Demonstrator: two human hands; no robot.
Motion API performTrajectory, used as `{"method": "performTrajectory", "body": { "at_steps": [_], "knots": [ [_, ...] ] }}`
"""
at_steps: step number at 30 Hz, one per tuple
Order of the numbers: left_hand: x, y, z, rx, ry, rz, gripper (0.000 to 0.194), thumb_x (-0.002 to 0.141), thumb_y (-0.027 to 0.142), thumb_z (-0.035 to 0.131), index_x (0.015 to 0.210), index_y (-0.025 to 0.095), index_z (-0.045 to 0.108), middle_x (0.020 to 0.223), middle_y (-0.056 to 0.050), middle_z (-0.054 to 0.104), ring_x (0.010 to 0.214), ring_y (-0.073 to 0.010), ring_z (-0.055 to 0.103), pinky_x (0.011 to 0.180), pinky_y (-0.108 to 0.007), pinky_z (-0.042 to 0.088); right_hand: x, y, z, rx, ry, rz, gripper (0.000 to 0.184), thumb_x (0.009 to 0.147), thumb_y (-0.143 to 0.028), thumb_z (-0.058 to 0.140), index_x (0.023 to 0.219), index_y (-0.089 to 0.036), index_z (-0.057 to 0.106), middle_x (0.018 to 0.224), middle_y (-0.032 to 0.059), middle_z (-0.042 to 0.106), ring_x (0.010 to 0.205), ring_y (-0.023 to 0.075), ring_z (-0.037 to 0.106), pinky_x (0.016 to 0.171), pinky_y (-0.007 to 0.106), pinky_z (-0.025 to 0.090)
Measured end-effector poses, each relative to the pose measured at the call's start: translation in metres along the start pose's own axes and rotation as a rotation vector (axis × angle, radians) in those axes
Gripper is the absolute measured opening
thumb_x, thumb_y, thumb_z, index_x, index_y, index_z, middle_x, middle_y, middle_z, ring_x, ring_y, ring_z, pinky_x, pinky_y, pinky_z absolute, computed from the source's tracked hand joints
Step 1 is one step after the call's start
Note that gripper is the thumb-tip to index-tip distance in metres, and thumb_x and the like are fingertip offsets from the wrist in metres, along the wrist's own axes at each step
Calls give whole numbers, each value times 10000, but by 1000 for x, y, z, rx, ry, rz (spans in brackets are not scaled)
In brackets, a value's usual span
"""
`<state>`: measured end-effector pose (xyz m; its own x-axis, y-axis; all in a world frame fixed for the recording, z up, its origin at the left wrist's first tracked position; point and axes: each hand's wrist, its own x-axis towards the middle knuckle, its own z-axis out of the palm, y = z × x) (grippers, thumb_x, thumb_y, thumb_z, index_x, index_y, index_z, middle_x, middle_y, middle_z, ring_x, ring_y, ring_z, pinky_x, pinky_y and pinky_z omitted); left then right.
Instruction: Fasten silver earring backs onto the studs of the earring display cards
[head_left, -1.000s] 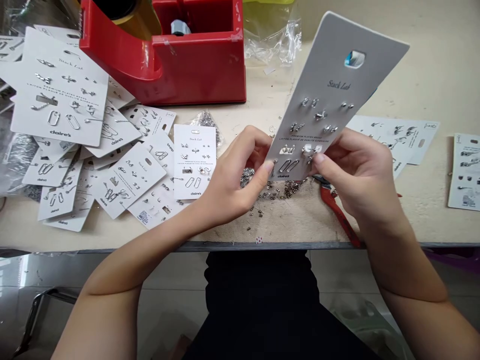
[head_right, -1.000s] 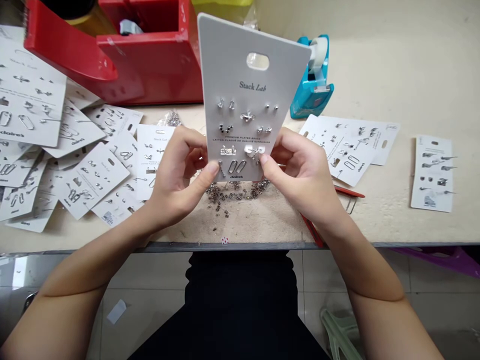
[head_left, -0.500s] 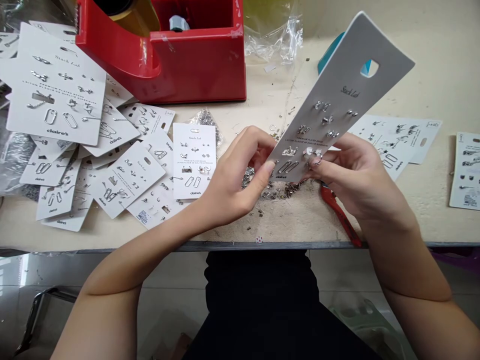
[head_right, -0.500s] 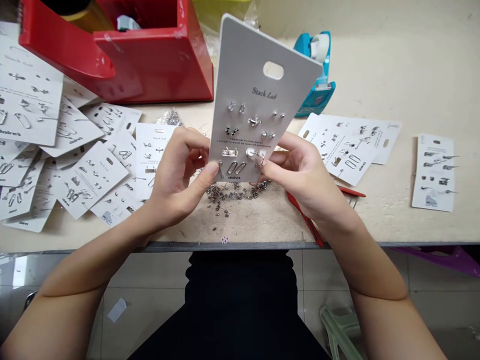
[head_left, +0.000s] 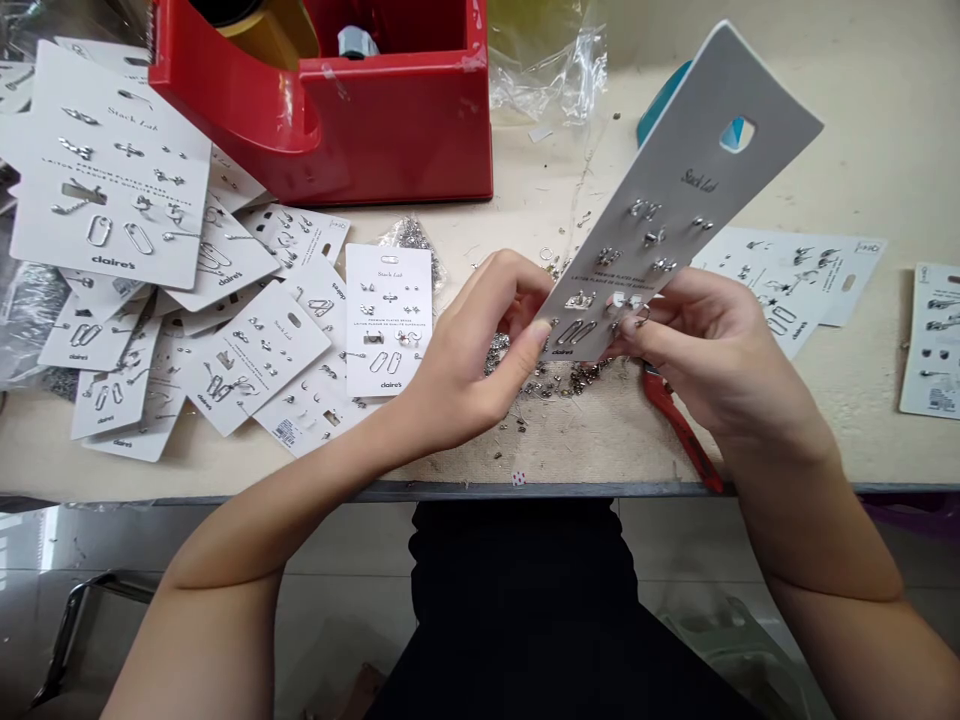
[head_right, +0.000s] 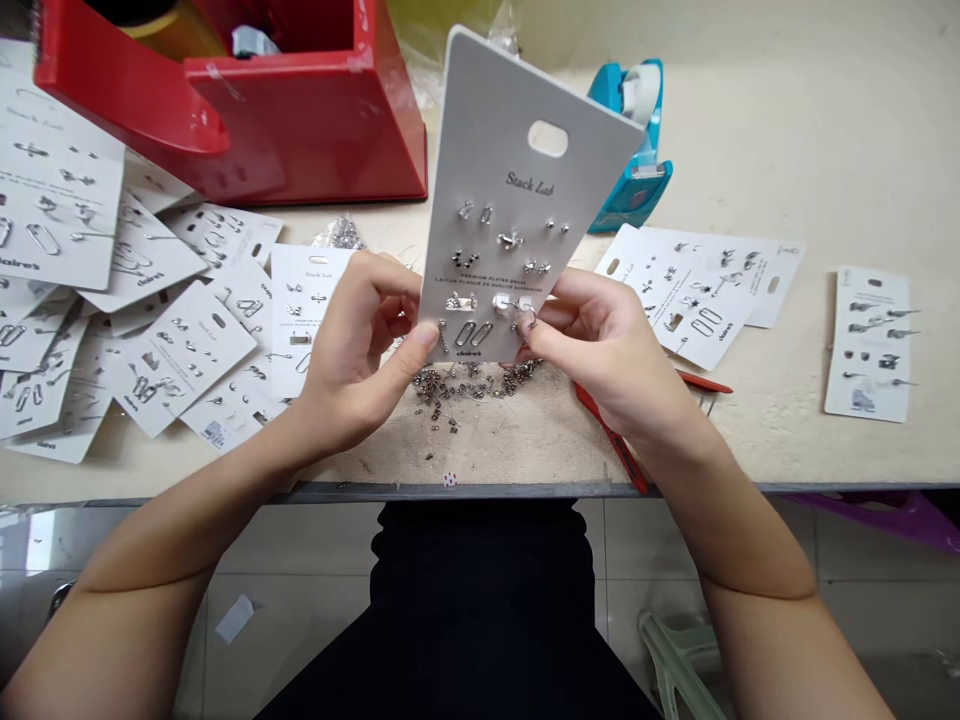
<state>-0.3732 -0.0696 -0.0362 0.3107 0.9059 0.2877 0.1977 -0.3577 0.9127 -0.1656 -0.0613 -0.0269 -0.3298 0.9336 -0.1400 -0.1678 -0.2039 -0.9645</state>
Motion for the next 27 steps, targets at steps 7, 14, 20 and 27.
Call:
{"method": "performTrajectory", "body": {
  "at_steps": [7, 14, 20, 27],
  "knots": [
    [1, 0, 0, -44, -12, -12, 59, 1009, 333, 538, 986, 281, 521, 970, -31, 549, 786, -150, 515, 719, -371, 520, 0, 1, -5, -5, -1, 13, 146, 850, -165, 753, 959, -257, 783, 915, 3, 770, 780, 147, 735, 677, 274, 654],
    [0, -1, -1, -50, -24, -32, 101, 1010, 385, 533, 999, 286, 521, 975, -35, 555, 761, -155, 520, 699, -380, 544, 0, 1, -6, -56, 11, 56, 237, 758, -176, 840, 964, -272, 772, 891, -9, 764, 767, 165, 740, 712, 314, 671],
    [1, -1, 0, -105, -13, -60, 162, 991, 429, 571, 974, 278, 515, 958, -31, 545, 732, -146, 506, 673, -367, 540, 0, 1, -5, -89, 11, 30, 273, 755, -151, 840, 977, -291, 766, 961, -15, 771, 862, 191, 755, 800, 355, 672],
    [5, -3, 0, -140, -4, -96, 276, 957, 515, 605, 934, 263, 497, 919, -32, 548, 719, -144, 522, 626, -349, 534, -3, -8, -4, -40, -43, 36, 135, 873, -258, 734, 985, -306, 794, 998, 7, 774, 839, 193, 741, 677, 340, 670]
  ]
}}
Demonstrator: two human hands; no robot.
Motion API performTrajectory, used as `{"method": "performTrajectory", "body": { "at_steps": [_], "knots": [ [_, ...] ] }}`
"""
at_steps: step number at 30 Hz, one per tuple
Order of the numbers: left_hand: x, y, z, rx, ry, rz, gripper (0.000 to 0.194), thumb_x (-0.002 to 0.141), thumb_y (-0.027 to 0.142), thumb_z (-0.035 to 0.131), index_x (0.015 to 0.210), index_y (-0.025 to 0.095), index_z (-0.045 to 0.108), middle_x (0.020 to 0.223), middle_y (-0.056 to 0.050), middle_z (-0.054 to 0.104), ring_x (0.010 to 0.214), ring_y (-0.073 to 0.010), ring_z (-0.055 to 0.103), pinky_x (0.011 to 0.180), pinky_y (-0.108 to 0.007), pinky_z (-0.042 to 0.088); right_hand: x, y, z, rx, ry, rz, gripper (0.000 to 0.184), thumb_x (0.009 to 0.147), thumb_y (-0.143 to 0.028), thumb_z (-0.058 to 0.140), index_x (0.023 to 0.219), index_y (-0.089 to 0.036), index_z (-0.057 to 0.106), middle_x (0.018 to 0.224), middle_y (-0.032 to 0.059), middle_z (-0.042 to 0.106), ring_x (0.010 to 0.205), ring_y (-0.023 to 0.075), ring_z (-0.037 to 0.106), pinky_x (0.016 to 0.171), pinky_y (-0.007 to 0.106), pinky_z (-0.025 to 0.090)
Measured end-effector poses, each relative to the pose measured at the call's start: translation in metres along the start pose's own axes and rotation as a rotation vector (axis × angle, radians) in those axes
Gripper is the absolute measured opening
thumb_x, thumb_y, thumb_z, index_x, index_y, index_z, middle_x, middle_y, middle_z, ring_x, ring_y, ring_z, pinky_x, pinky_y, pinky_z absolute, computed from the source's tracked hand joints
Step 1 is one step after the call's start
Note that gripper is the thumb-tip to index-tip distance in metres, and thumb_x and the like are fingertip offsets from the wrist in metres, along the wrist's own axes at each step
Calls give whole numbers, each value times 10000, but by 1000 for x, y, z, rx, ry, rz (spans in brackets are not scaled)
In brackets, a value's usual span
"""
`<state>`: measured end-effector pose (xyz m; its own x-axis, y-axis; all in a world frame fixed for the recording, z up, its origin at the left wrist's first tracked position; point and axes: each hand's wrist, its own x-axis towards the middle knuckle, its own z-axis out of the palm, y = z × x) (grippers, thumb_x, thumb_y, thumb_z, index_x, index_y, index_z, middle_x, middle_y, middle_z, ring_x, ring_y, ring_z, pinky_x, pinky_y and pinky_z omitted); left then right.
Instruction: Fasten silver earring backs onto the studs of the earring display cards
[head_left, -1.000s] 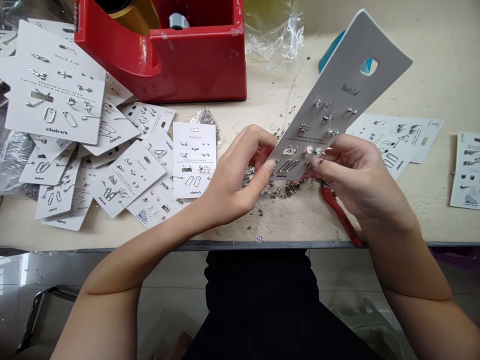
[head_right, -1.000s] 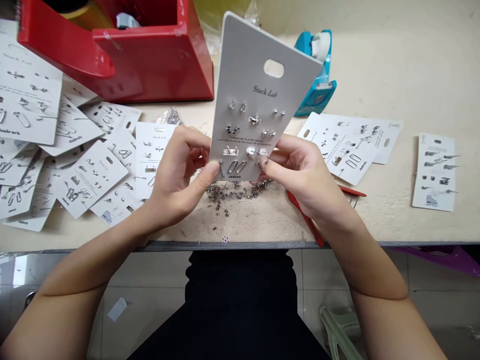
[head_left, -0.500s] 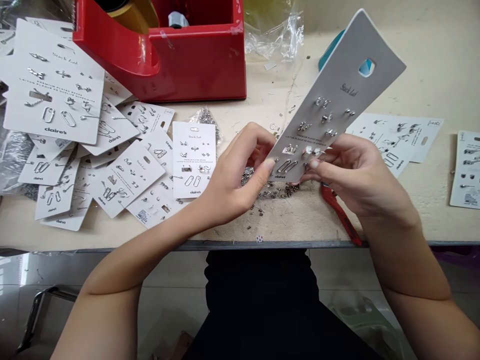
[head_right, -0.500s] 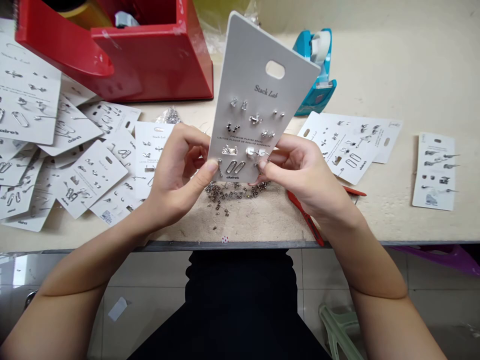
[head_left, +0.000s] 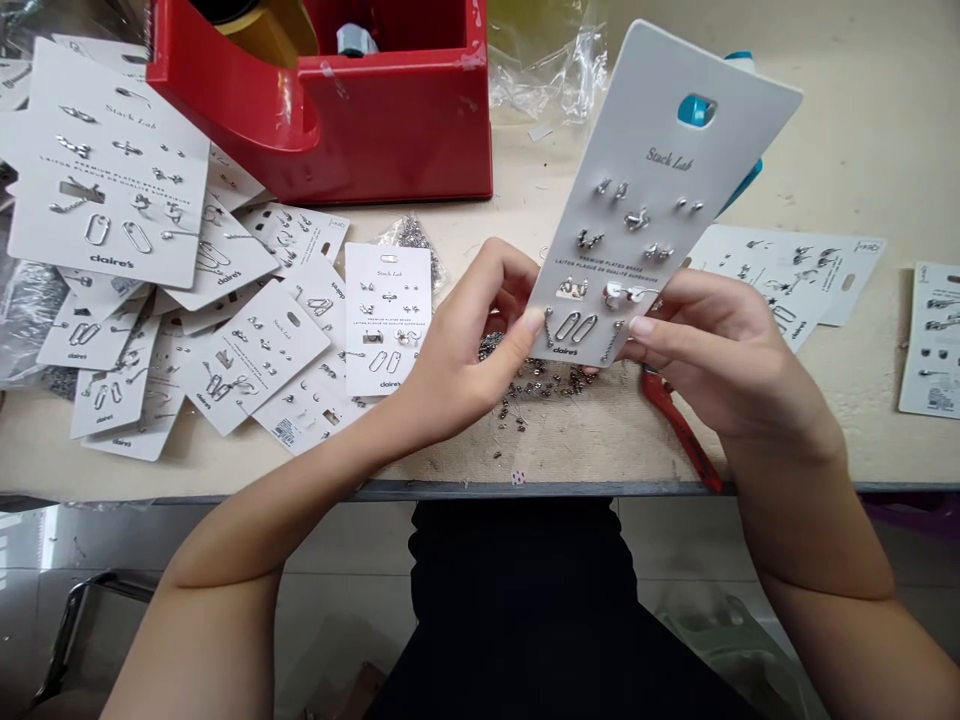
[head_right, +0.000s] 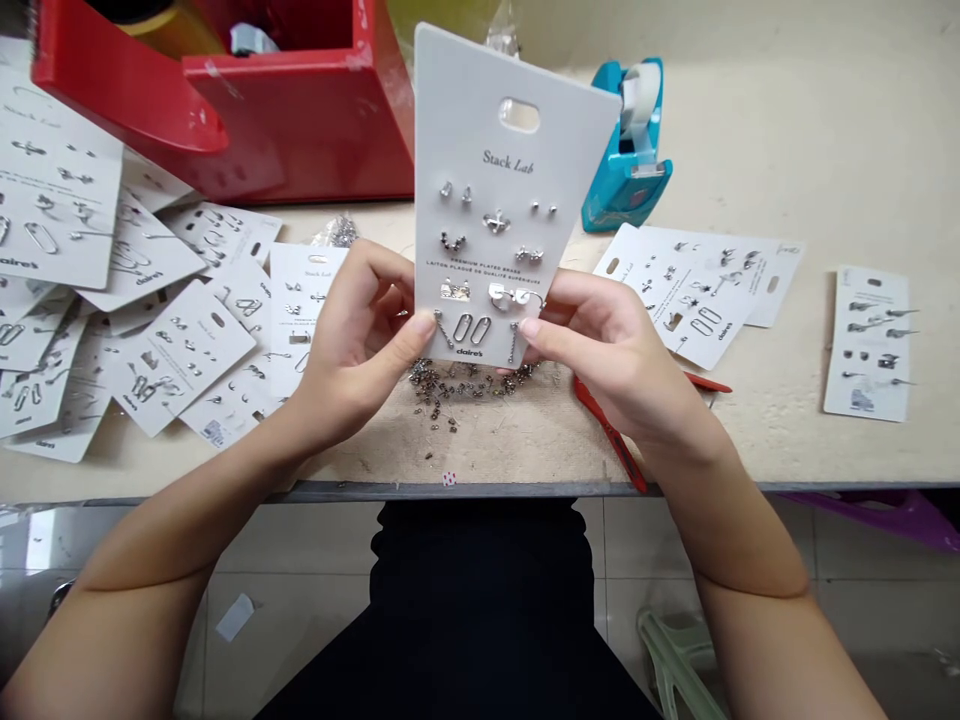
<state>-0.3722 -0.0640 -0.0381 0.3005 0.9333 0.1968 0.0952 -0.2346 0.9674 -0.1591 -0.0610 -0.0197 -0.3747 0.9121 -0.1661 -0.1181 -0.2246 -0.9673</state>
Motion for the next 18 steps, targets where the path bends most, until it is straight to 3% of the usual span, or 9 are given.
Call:
{"method": "performTrajectory", "body": {
  "at_steps": [5, 9, 13, 18],
  "knots": [
    [0, 0, 0, 0, 0, -23, 284, 957, 522, 602, 930, 263, 489, 895, -24, 547, 709, -138, 519, 601, -329, 511, 1, 3, 1, -8, 33, -6, 101, 866, -253, 751, 960, -274, 783, 964, 3, 771, 824, 167, 735, 677, 293, 658],
    [1, -2, 0, -27, 21, -47, 290, 952, 519, 611, 930, 258, 487, 886, -18, 542, 725, -132, 520, 606, -308, 497, 4, 8, 1, -51, 1, -29, 281, 798, -217, 811, 1065, -266, 740, 1017, 2, 762, 850, 167, 730, 715, 307, 670],
    [3, -8, -1, -31, 19, -55, 299, 927, 497, 661, 914, 251, 493, 856, -9, 540, 740, -127, 531, 609, -289, 472, 11, 13, -5, -72, -4, -46, 374, 825, -259, 785, 1183, -273, 677, 1106, 6, 735, 903, 156, 721, 668, 262, 656],
    [8, -16, -3, -39, -3, -93, 329, 916, 515, 670, 887, 237, 495, 800, 2, 550, 698, -116, 536, 590, -270, 444, 20, 15, -16, -84, 3, -23, 328, 810, -372, 794, 1052, -240, 615, 910, -16, 711, 730, 112, 684, 606, 219, 612]
  ]
}}
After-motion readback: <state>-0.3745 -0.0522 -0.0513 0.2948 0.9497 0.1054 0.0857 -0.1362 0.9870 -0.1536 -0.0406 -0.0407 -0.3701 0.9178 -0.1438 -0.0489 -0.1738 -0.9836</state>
